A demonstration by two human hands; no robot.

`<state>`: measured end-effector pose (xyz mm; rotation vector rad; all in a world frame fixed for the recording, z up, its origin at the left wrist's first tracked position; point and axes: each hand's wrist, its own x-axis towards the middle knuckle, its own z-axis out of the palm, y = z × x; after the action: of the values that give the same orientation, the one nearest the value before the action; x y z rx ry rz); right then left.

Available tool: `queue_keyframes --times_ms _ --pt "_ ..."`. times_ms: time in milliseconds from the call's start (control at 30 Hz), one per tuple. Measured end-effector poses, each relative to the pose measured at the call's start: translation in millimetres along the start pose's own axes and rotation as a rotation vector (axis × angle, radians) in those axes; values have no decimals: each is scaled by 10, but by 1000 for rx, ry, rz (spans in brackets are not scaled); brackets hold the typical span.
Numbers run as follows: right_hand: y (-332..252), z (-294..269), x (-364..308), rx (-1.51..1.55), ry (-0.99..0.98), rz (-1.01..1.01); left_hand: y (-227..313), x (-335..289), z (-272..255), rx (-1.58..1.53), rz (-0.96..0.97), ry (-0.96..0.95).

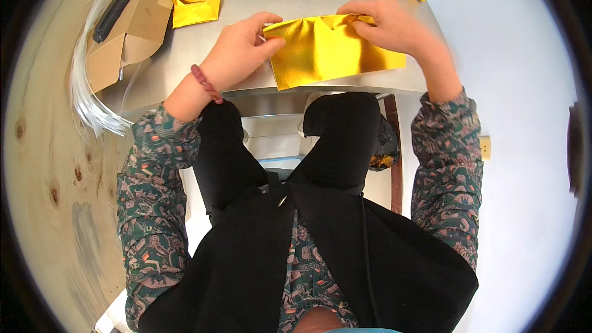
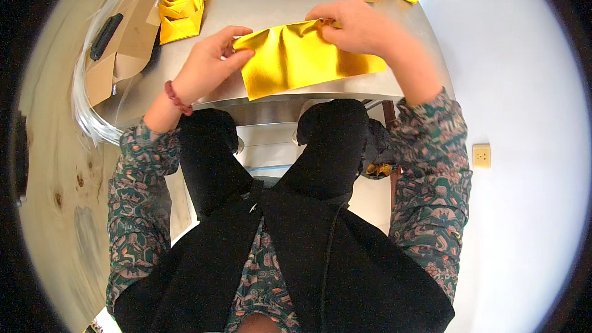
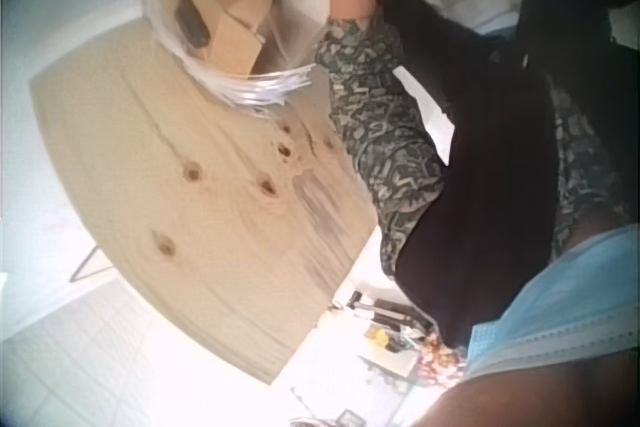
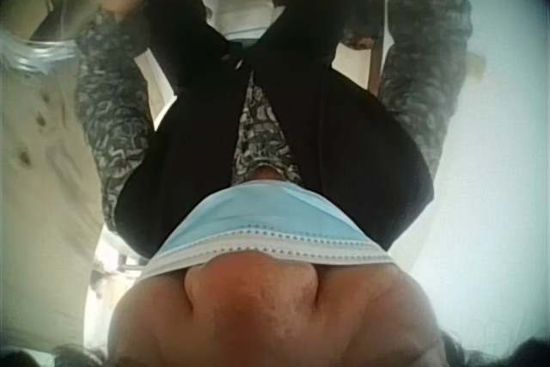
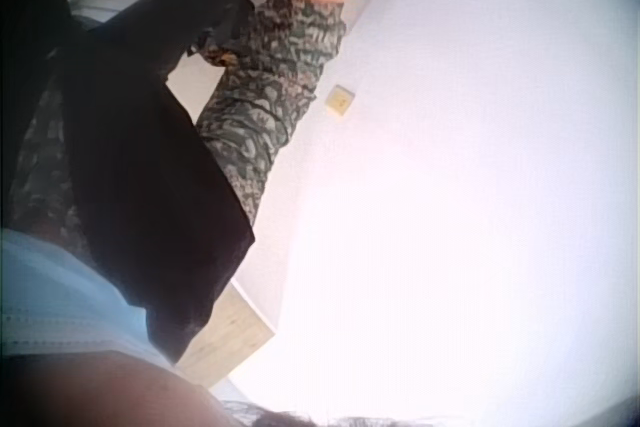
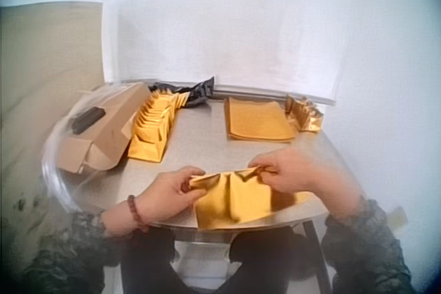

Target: The person folds a sheet of gold-colored paper by hand on a metal table. They fold the paper in half, then fold the sides inward, and finally fold the bottom corners to create a triangular shape. The finished piece is held up briefly.

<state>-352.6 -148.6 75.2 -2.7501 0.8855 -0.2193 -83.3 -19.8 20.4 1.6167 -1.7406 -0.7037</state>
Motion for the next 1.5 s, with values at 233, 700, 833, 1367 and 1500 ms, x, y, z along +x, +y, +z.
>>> queue_keyframes --times_ms 233,700,833,1367,1500 --pt "243 540 72 -200 145 -49 -355 -4 167 659 621 281" --pt "-431 1190 -234 219 319 -329 -451 -90 175 629 492 156" --pt "-429 1265 -261 217 338 -320 -425 -153 142 617 454 104" --pt "-501 1328 -346 233 407 -295 -341 -155 133 616 459 51" --pt "-440 1223 -298 230 426 -255 -247 -138 145 646 452 -3"
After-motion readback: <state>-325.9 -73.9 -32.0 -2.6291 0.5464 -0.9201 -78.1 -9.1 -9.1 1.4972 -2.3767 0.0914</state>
